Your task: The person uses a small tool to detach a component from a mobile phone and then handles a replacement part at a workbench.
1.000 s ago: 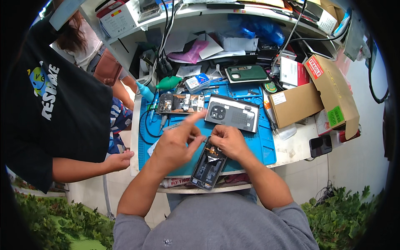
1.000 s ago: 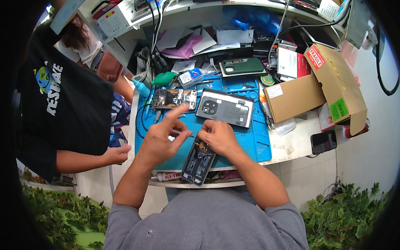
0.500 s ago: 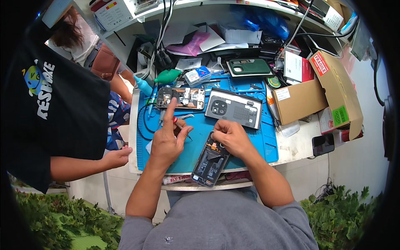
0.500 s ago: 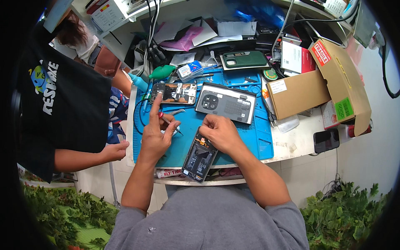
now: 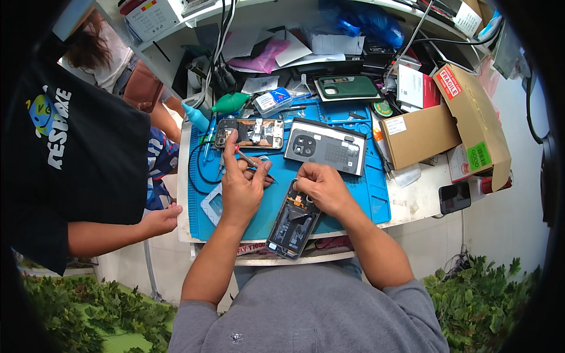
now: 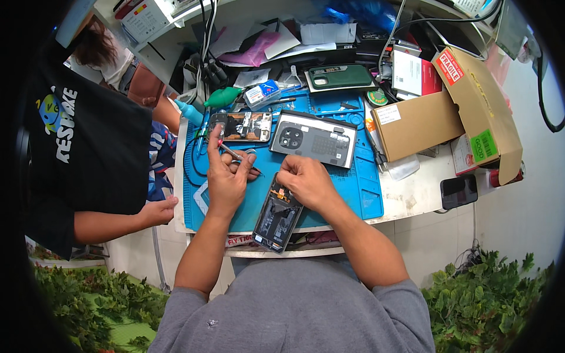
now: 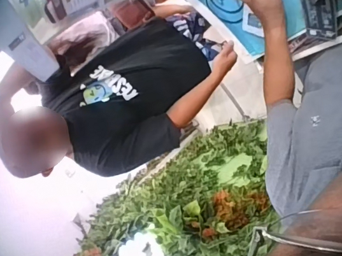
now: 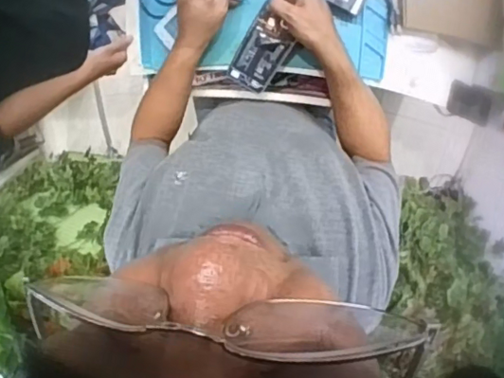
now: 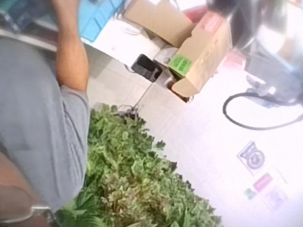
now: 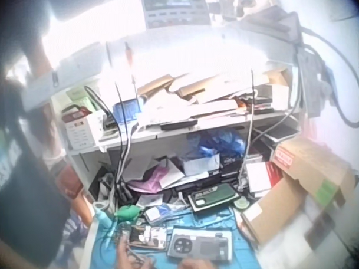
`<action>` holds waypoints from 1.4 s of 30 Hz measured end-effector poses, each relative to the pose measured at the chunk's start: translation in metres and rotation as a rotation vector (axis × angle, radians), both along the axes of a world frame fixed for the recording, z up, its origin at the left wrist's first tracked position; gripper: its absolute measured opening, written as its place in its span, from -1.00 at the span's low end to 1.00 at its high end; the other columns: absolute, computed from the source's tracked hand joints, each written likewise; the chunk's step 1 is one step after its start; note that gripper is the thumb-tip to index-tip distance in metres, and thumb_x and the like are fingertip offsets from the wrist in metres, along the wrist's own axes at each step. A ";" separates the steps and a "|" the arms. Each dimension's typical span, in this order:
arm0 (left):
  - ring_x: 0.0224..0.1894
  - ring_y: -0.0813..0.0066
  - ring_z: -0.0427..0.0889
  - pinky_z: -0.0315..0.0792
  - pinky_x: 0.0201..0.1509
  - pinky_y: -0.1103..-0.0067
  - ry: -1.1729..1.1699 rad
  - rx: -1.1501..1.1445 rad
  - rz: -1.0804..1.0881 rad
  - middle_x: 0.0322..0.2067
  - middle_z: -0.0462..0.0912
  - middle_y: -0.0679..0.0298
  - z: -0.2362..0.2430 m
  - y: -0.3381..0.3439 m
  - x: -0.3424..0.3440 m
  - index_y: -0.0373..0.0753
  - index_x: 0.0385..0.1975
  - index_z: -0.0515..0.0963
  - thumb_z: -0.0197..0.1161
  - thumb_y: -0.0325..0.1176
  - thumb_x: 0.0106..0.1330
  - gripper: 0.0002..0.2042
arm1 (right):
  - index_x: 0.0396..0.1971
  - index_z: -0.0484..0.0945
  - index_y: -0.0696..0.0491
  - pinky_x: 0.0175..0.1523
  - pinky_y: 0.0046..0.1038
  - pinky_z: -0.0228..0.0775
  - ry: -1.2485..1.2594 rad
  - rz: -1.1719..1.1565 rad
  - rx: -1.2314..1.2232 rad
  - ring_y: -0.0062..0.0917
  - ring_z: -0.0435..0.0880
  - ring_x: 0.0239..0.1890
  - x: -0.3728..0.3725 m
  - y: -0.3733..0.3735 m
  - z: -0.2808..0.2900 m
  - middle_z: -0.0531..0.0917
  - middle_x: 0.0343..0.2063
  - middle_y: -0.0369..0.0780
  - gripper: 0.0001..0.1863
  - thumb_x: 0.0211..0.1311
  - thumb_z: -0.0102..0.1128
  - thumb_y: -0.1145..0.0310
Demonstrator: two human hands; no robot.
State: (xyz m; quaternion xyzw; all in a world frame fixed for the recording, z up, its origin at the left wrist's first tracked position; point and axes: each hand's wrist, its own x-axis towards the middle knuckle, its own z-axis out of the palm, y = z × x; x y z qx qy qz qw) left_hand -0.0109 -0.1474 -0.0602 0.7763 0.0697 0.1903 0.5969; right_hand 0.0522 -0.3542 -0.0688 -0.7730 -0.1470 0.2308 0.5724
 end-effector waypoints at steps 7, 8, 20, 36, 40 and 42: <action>-0.35 0.44 0.85 0.80 -0.31 0.56 0.012 0.060 -0.028 -0.22 0.77 0.16 0.001 0.002 -0.002 -0.14 0.73 -0.10 0.40 -0.60 0.54 -0.08 | -0.36 0.74 0.20 -0.27 -0.33 0.50 0.016 -0.008 0.004 -0.44 0.68 -0.46 -0.001 0.000 0.002 0.73 -0.54 -0.12 -0.68 0.22 0.34 0.20; -0.35 0.44 0.85 0.80 -0.31 0.56 0.012 0.059 -0.027 -0.22 0.77 0.16 0.001 0.003 -0.003 -0.14 0.73 -0.10 0.40 -0.60 0.54 -0.08 | -0.36 0.74 0.20 -0.27 -0.34 0.49 0.018 -0.007 0.008 -0.46 0.68 -0.46 -0.001 0.000 0.003 0.73 -0.54 -0.13 -0.69 0.22 0.35 0.20; -0.34 0.40 0.85 0.81 -0.32 0.53 -0.076 -0.136 0.017 -0.22 0.77 0.14 0.005 0.009 -0.005 -0.15 0.74 -0.15 0.41 -0.54 0.56 -0.06 | -0.31 0.76 0.22 -0.26 -0.44 0.49 0.074 -0.018 0.095 -0.60 0.68 -0.43 -0.001 0.001 -0.010 0.76 -0.50 -0.21 -0.70 0.28 0.42 0.23; -0.36 0.30 0.87 0.82 -0.34 0.47 -0.112 -0.357 -0.077 -0.24 0.78 0.08 0.021 -0.010 0.002 -0.15 0.74 -0.19 0.42 -0.52 0.55 -0.03 | 0.18 0.72 0.27 -0.12 -0.64 0.53 0.325 0.142 0.306 -0.71 0.76 -0.13 0.010 -0.022 0.001 0.84 -0.05 -0.24 -0.63 0.48 0.21 0.47; -0.34 0.39 0.85 0.80 -0.32 0.53 -0.062 -0.356 -0.118 -0.22 0.78 0.09 0.022 -0.019 0.008 -0.14 0.73 -0.16 0.41 -0.53 0.56 -0.06 | 0.20 0.68 0.35 -0.07 -0.55 0.60 0.398 0.116 0.387 -0.62 0.77 -0.15 0.010 -0.023 0.004 0.82 -0.09 -0.15 -0.58 0.42 0.17 0.54; -0.35 0.43 0.84 0.79 -0.32 0.54 -0.054 -0.343 -0.126 -0.23 0.78 0.11 0.021 -0.022 0.010 -0.15 0.73 -0.13 0.42 -0.53 0.55 -0.07 | 0.24 0.66 0.34 -0.16 -0.59 0.53 0.383 0.125 0.376 -0.68 0.72 -0.22 0.011 -0.024 0.002 0.80 -0.15 -0.21 -0.57 0.43 0.17 0.54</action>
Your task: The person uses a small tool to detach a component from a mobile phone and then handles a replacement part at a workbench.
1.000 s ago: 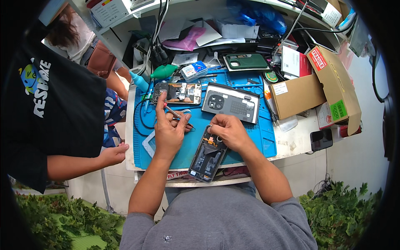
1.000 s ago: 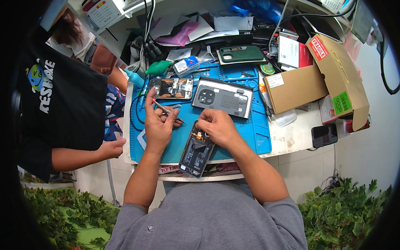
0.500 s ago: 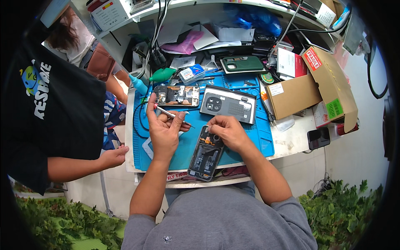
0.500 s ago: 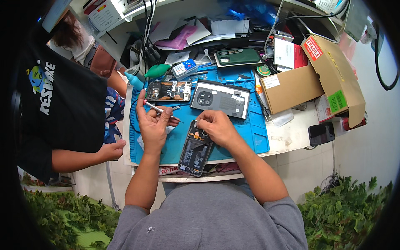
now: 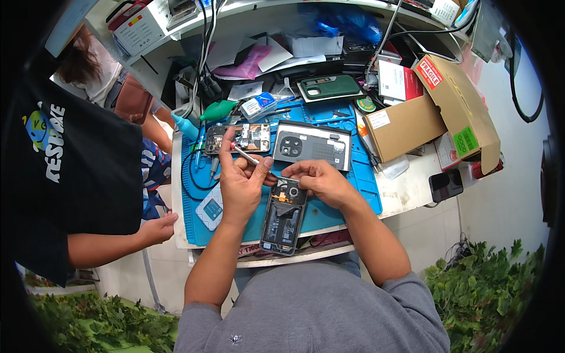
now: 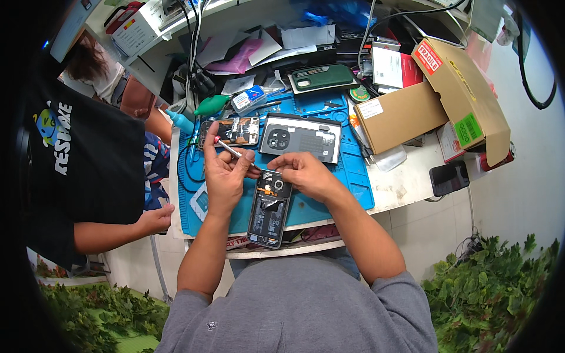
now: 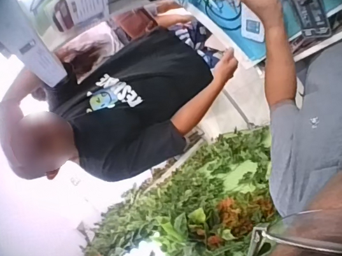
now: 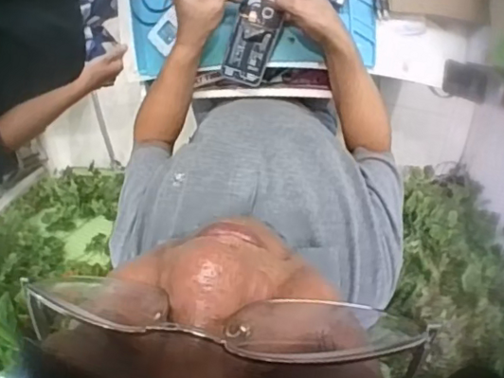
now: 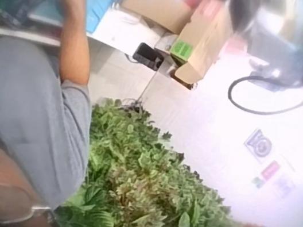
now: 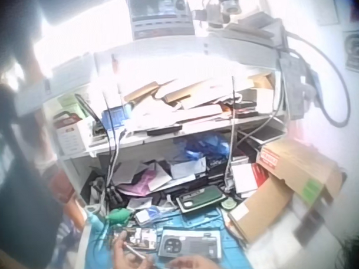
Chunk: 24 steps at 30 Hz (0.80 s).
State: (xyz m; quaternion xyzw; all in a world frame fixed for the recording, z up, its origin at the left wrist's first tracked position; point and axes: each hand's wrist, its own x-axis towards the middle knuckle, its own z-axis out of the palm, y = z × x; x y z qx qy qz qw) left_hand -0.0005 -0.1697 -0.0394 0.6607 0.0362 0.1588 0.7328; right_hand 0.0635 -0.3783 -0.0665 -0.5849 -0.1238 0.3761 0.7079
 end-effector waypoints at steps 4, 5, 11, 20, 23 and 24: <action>-0.37 0.48 0.82 0.78 -0.33 0.57 0.031 0.029 -0.019 -0.24 0.77 0.16 -0.004 -0.002 0.002 -0.17 0.72 -0.09 0.44 -0.53 0.54 -0.08 | 0.25 0.65 0.34 -0.23 -0.63 0.45 0.001 0.000 0.015 -0.74 0.67 -0.27 -0.001 0.002 0.001 0.77 -0.20 -0.27 -0.57 0.43 0.18 0.55; -0.37 0.49 0.83 0.78 -0.33 0.57 0.035 0.029 -0.015 -0.24 0.77 0.16 -0.004 -0.003 0.001 -0.17 0.72 -0.09 0.44 -0.53 0.54 -0.08 | 0.25 0.65 0.34 -0.25 -0.64 0.42 0.005 -0.002 0.016 -0.75 0.66 -0.29 -0.001 0.002 0.001 0.76 -0.21 -0.28 -0.57 0.43 0.18 0.55; -0.37 0.43 0.85 0.79 -0.34 0.57 0.041 0.054 -0.007 -0.23 0.79 0.13 -0.007 -0.003 0.002 -0.14 0.72 -0.05 0.47 -0.52 0.51 -0.07 | 0.25 0.64 0.34 -0.32 -0.65 0.37 0.014 -0.001 0.022 -0.77 0.62 -0.35 0.001 0.002 -0.003 0.76 -0.25 -0.30 -0.56 0.41 0.17 0.57; -0.37 0.47 0.84 0.77 -0.33 0.60 0.092 0.094 0.015 -0.25 0.79 0.15 -0.005 -0.006 0.002 -0.15 0.69 0.01 0.49 -0.58 0.48 -0.09 | 0.22 0.64 0.34 -0.35 -0.65 0.33 0.011 -0.007 0.034 -0.79 0.60 -0.39 0.000 0.003 -0.003 0.74 -0.30 -0.32 -0.57 0.39 0.15 0.59; -0.37 0.48 0.84 0.77 -0.33 0.61 0.092 0.098 0.031 -0.25 0.79 0.17 -0.005 -0.008 0.002 -0.17 0.68 0.03 0.50 -0.57 0.47 -0.10 | 0.19 0.66 0.34 -0.35 -0.65 0.33 0.008 -0.015 0.029 -0.79 0.60 -0.39 -0.002 0.005 -0.005 0.75 -0.29 -0.32 -0.59 0.40 0.15 0.59; -0.37 0.49 0.84 0.77 -0.33 0.62 0.086 0.094 0.038 -0.26 0.79 0.17 -0.005 -0.008 0.002 -0.17 0.68 0.04 0.51 -0.57 0.47 -0.10 | 0.18 0.67 0.34 -0.34 -0.64 0.34 0.016 -0.023 0.033 -0.79 0.60 -0.38 -0.002 0.005 -0.006 0.75 -0.29 -0.32 -0.61 0.41 0.15 0.58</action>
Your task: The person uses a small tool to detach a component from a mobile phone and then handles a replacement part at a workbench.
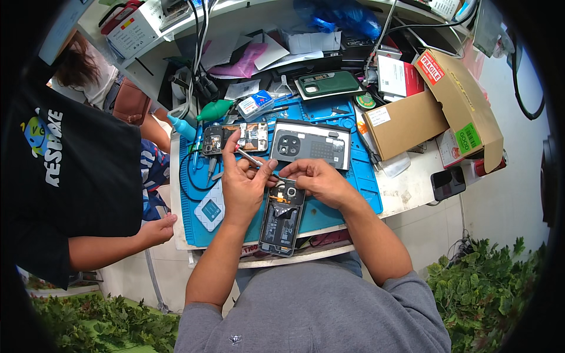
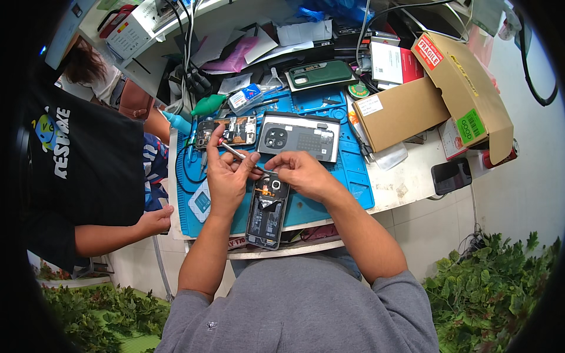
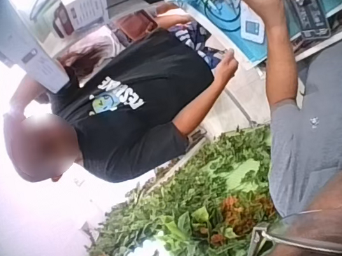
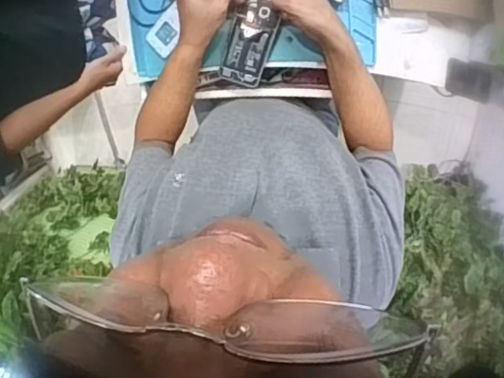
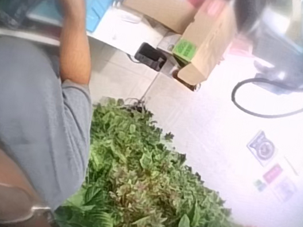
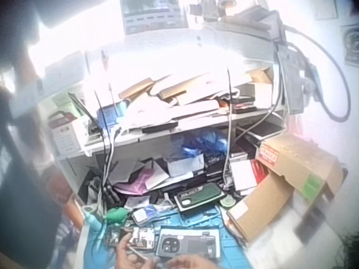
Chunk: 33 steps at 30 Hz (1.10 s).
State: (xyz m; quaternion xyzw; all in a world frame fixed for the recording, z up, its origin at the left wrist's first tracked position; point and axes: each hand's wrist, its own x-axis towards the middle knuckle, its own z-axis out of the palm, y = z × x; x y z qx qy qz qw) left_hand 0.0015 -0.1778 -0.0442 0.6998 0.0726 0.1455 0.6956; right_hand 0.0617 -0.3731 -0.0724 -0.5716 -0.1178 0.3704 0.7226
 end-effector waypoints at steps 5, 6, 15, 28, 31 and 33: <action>-0.37 0.50 0.83 0.78 -0.33 0.61 -0.006 0.016 0.006 -0.27 0.78 0.18 0.001 -0.002 -0.001 -0.19 0.67 0.05 0.51 -0.58 0.46 -0.11 | 0.20 0.65 0.31 -0.12 -0.61 0.55 -0.047 0.066 -0.031 -0.72 0.74 -0.19 0.004 -0.002 -0.007 0.80 -0.14 -0.25 -0.65 0.50 0.22 0.53; -0.37 0.51 0.83 0.78 -0.33 0.61 -0.012 0.013 0.012 -0.27 0.78 0.19 0.001 -0.003 -0.001 -0.19 0.67 0.05 0.51 -0.59 0.46 -0.11 | 0.19 0.65 0.33 -0.08 -0.59 0.60 -0.060 0.044 -0.036 -0.70 0.77 -0.17 0.003 -0.001 -0.007 0.81 -0.14 -0.23 -0.66 0.51 0.21 0.54; -0.31 0.52 0.82 0.78 -0.25 0.59 -0.091 0.184 0.025 -0.25 0.78 0.19 -0.010 -0.004 -0.007 -0.19 0.60 0.11 0.52 -0.63 0.42 -0.15 | 0.19 0.65 0.31 0.00 -0.56 0.65 -0.058 0.046 -0.080 -0.64 0.81 -0.11 0.006 -0.001 -0.016 0.83 -0.11 -0.18 -0.68 0.56 0.20 0.54; -0.34 0.19 0.84 0.67 -0.27 0.40 -0.432 1.068 -0.424 -0.31 0.82 0.23 0.072 0.022 -0.014 -0.21 -0.10 0.66 0.56 -0.50 0.34 -0.78 | 0.15 0.70 0.33 -0.01 -0.56 0.61 -0.105 0.071 -0.116 -0.65 0.77 -0.15 0.002 -0.002 0.000 0.82 -0.14 -0.21 -0.69 0.53 0.21 0.55; -0.33 0.14 0.80 0.66 -0.23 0.34 -0.210 1.165 -0.431 -0.31 0.80 0.23 0.085 0.023 -0.009 -0.20 -0.07 0.72 0.51 -0.50 0.37 -0.81 | 0.15 0.70 0.32 0.06 -0.55 0.60 -0.131 0.054 -0.061 -0.64 0.76 -0.09 0.000 0.001 -0.003 0.81 -0.10 -0.19 -0.70 0.52 0.20 0.58; -0.35 0.12 0.79 0.65 -0.22 0.32 -0.271 1.118 -0.493 -0.33 0.79 0.21 0.096 0.014 -0.002 -0.20 -0.01 0.73 0.51 -0.49 0.38 -0.78 | 0.12 0.70 0.31 0.11 -0.54 0.59 -0.142 0.028 -0.024 -0.64 0.76 -0.04 0.001 0.002 -0.011 0.81 -0.07 -0.18 -0.72 0.51 0.19 0.61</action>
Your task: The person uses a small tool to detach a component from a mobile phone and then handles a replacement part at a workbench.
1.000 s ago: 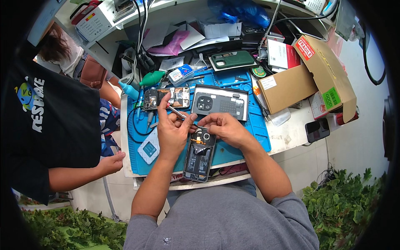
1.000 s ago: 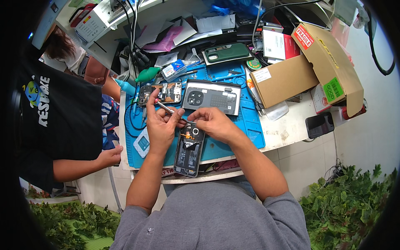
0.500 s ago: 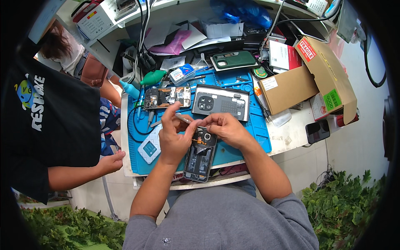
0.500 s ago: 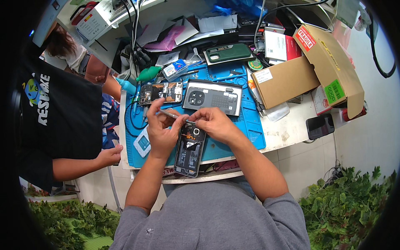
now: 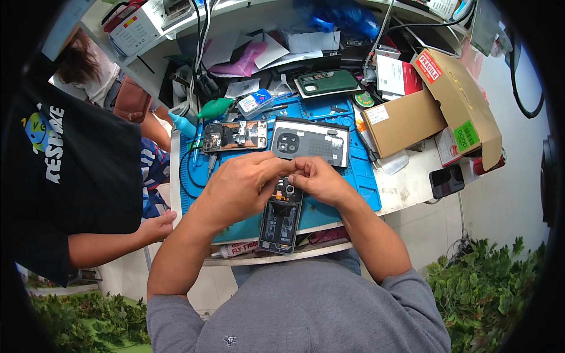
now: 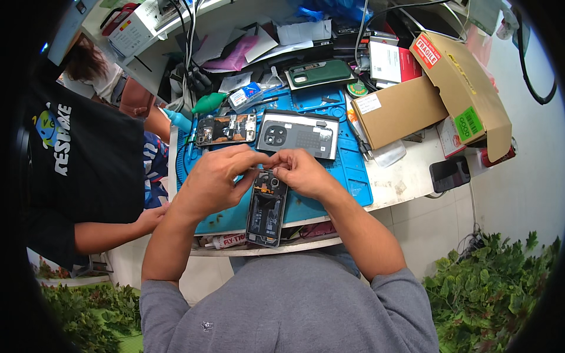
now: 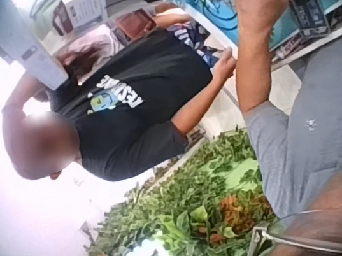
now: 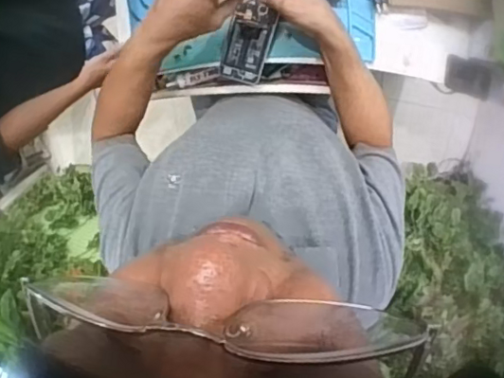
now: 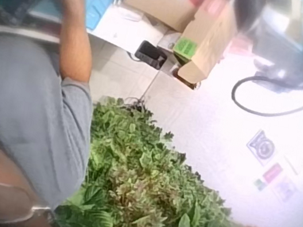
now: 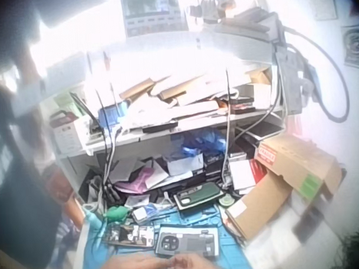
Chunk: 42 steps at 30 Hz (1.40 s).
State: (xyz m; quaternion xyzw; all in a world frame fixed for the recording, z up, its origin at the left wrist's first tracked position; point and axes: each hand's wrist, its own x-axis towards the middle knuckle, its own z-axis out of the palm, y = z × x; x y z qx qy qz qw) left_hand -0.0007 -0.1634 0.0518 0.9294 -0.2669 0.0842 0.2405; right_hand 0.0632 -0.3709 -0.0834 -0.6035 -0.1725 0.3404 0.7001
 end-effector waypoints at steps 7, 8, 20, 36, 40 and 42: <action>-0.25 0.12 0.80 0.64 -0.17 0.31 0.072 0.016 -0.126 -0.20 0.80 0.16 0.008 -0.001 0.011 -0.13 0.21 0.74 0.49 -0.53 0.33 -0.58 | 0.09 0.70 0.30 0.05 -0.57 0.55 -0.051 -0.012 0.039 -0.70 0.69 -0.15 0.001 0.000 -0.009 0.77 -0.15 -0.27 -0.75 0.51 0.19 0.63; -0.25 0.12 0.80 0.64 -0.17 0.31 0.074 0.017 -0.125 -0.20 0.80 0.16 0.007 -0.002 0.010 -0.13 0.21 0.74 0.49 -0.53 0.33 -0.58 | 0.10 0.70 0.30 0.03 -0.57 0.54 -0.017 -0.002 0.037 -0.71 0.66 -0.17 0.000 0.001 -0.008 0.75 -0.16 -0.29 -0.74 0.51 0.19 0.63; -0.26 0.17 0.79 0.64 -0.16 0.32 0.202 0.104 0.150 -0.21 0.80 0.18 0.000 0.001 0.010 -0.05 0.24 0.75 0.51 -0.49 0.34 -0.55 | 0.08 0.69 0.27 -0.05 -0.60 0.50 -0.026 0.017 0.006 -0.74 0.60 -0.23 0.001 0.002 -0.006 0.71 -0.21 -0.35 -0.76 0.52 0.20 0.62; -0.36 0.60 0.62 0.51 -0.21 0.59 0.194 -0.662 0.473 -0.41 0.68 0.29 -0.068 0.018 -0.040 -0.35 0.46 0.46 0.27 -0.33 0.67 -0.54 | 0.20 0.64 0.24 0.03 -0.60 0.57 0.005 0.019 -0.046 -0.72 0.72 -0.10 -0.002 -0.006 0.007 0.78 -0.10 -0.29 -0.71 0.59 0.28 0.51; -0.42 0.60 0.51 0.37 -0.34 0.56 0.513 -0.590 0.467 -0.49 0.61 0.36 -0.090 0.038 -0.056 -0.41 0.04 0.71 0.31 -0.18 0.68 -0.66 | 0.24 0.61 0.26 0.14 -0.55 0.57 -0.006 0.039 0.034 -0.67 0.73 -0.04 -0.005 0.001 0.020 0.78 -0.06 -0.25 -0.68 0.58 0.25 0.56; -0.46 0.63 0.48 0.33 -0.37 0.57 0.566 -0.680 0.428 -0.50 0.59 0.42 -0.093 0.039 -0.058 -0.39 -0.01 0.73 0.34 -0.18 0.66 -0.68 | 0.25 0.60 0.26 0.16 -0.54 0.57 -0.042 0.075 0.044 -0.66 0.73 -0.02 -0.004 0.006 0.025 0.78 -0.06 -0.24 -0.68 0.59 0.24 0.56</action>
